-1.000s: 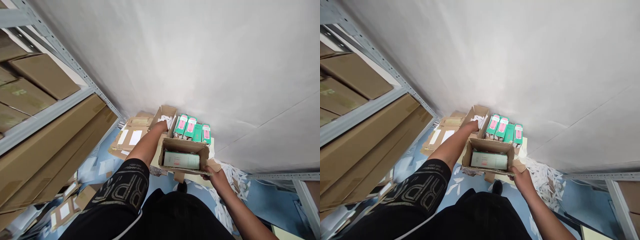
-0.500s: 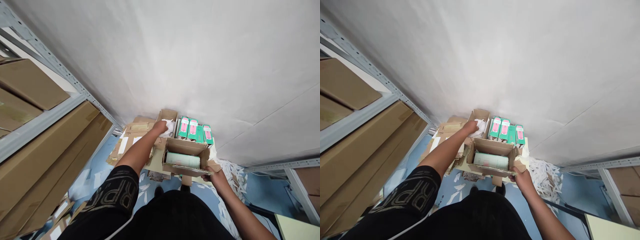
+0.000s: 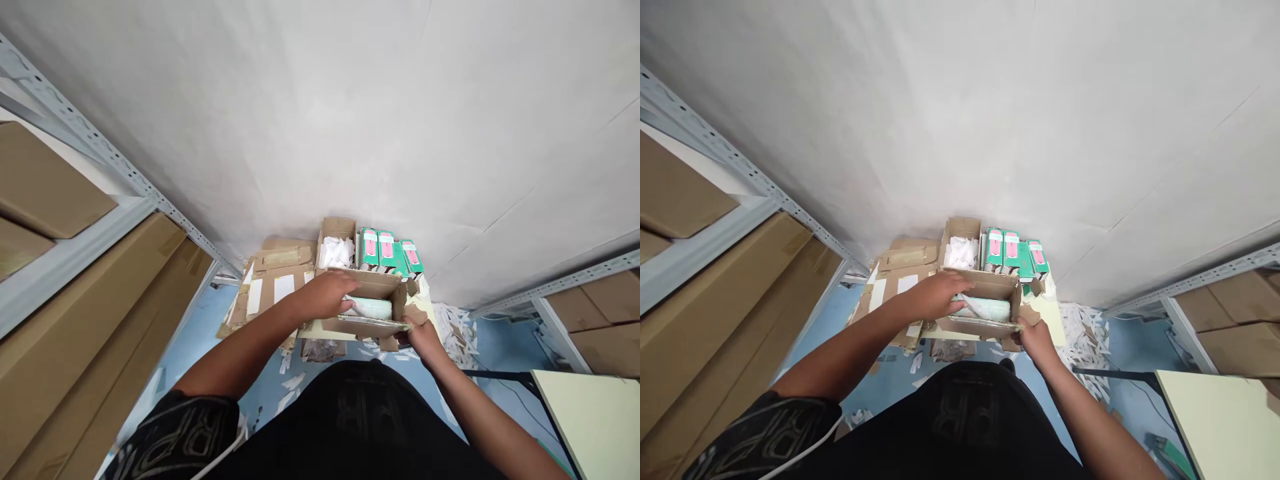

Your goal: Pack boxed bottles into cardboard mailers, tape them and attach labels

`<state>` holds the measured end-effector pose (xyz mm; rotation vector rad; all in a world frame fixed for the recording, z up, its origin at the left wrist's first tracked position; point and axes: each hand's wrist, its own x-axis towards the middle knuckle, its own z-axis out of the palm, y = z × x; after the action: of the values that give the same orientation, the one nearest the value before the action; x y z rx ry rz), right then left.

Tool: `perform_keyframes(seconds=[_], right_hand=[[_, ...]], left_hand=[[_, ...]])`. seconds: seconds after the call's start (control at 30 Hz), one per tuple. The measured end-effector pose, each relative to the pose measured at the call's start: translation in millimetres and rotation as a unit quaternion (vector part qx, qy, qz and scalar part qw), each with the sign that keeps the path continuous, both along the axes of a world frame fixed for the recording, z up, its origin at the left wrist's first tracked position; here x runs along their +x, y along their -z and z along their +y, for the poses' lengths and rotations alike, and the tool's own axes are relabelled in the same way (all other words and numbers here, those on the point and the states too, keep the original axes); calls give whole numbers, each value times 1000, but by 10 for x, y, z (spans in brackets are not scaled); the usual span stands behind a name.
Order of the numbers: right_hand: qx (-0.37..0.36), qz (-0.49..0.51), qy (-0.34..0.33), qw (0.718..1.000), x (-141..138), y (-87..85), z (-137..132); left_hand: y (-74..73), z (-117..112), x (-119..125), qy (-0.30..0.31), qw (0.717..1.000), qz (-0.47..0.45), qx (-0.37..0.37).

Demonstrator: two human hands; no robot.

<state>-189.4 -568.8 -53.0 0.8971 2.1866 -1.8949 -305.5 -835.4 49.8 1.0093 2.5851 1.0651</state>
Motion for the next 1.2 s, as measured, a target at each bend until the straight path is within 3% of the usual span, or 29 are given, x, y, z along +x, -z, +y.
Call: perform_keyframes(seconds=[0.07,0.1,0.2,0.27,0.37,0.5,0.67,0.8,1.0,1.2], right_hand=[[1,8,13,1000,59,-41,-1],[3,13,20,1000,96,-54,11],[45,42,39,997,240,-57,82],[96,54,63,992,363,-39,146],[112,36,121,986,589,3,253],[72,40,192,978,970,55,470],[125,35,214,968,1600,90,952],[184,23,244,952,2186,160,1503],[118,80,370,918,3095,439,2473],[19,88,437,895,3905,633,3315]], left_hand=[[72,-110,83,29,999,24,27],[116,-163,121,-1,998,41,51],[301,-224,219,-170,974,76,130],[453,-156,257,-225,960,55,160],[668,81,288,-203,957,-44,204],[873,566,364,-111,940,-217,241],[998,1355,588,-35,948,-265,173],[1026,2158,862,23,957,-249,144],[1143,3608,1554,113,964,-219,103],[1383,4923,2198,204,943,-252,81]])
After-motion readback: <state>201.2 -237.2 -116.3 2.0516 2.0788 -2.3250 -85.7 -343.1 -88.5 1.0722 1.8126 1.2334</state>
